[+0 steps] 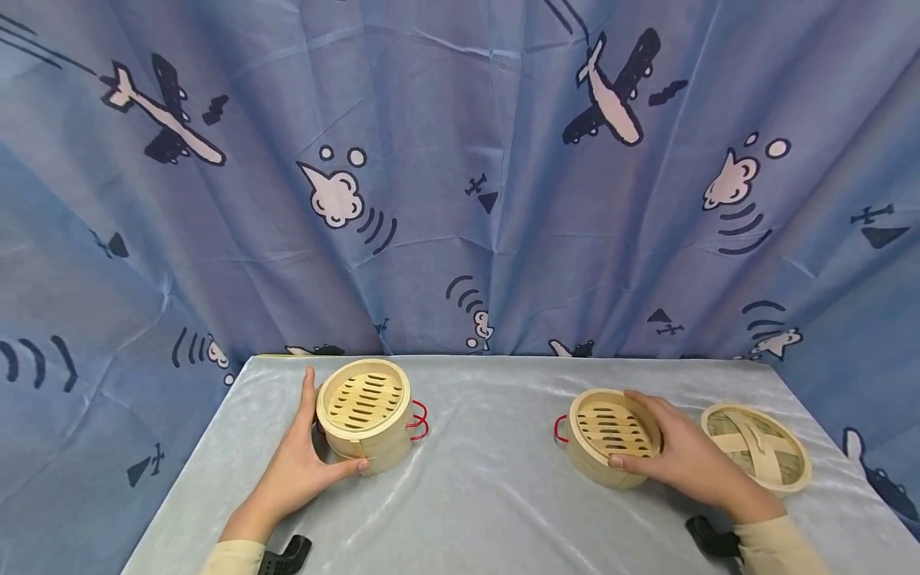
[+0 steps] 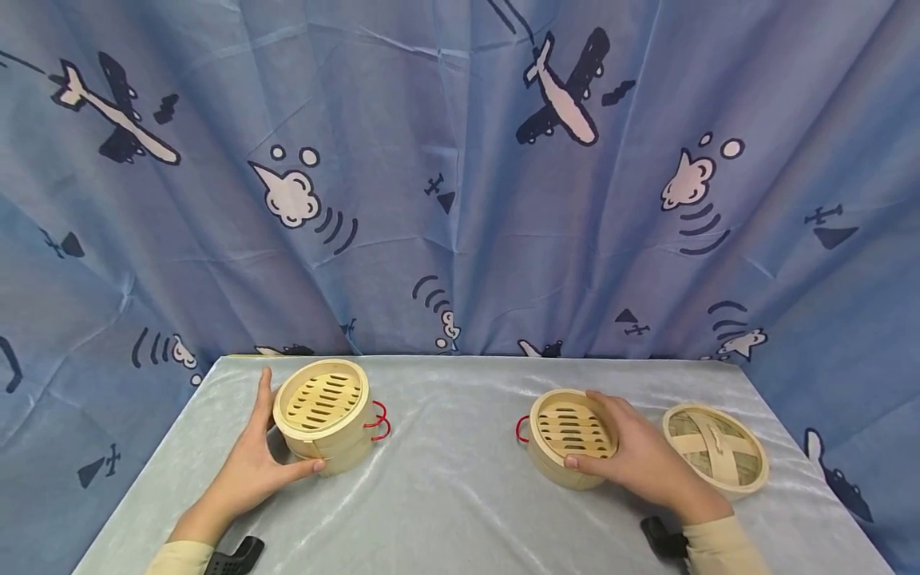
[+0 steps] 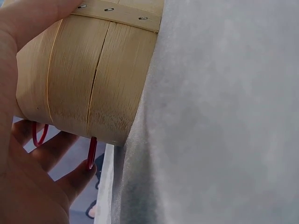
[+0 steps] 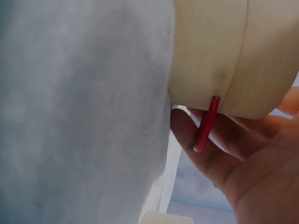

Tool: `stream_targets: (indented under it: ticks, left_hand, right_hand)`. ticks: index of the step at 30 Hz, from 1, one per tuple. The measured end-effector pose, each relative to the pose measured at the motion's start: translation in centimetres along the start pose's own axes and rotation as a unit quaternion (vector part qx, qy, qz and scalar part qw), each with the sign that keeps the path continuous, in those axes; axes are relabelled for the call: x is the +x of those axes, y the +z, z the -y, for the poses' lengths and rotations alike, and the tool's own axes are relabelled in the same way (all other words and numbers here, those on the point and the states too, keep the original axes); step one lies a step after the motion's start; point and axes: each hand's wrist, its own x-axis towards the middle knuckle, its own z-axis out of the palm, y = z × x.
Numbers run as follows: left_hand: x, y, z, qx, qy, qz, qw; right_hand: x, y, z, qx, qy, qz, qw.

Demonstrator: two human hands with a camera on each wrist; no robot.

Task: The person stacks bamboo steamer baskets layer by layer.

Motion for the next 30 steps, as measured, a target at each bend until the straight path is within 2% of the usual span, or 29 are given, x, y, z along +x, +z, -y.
stream_targets:
  ticks: [9, 15, 17, 23, 30]
  left_hand:
    - [-0.2, -0.3, 0.3, -0.003, 0.002, -0.004, 1.0]
    - [0.1, 0.1, 0.2, -0.003, 0.008, -0.005, 1.0]
    - [0.0, 0.2, -0.3, -0.009, 0.004, -0.006, 0.9999]
    - [-0.3, -0.4, -3.6, -0.017, -0.004, -0.002, 0.9998]
    - [-0.4, -0.6, -4.0, -0.023, 0.0, -0.004, 0.9997]
  right_hand:
    - [0.0, 0.7, 0.3, -0.003, 0.003, -0.006, 1.0]
    - [0.1, 0.3, 0.4, -0.016, 0.001, -0.011, 0.9998]
    - [0.1, 0.1, 0.4, -0.02, 0.0, -0.012, 0.9997]
    - [0.1, 0.4, 0.6, -0.024, -0.01, -0.018, 0.9995]
    - [0.4, 0.5, 1.4, -0.03, -0.023, -0.025, 0.999]
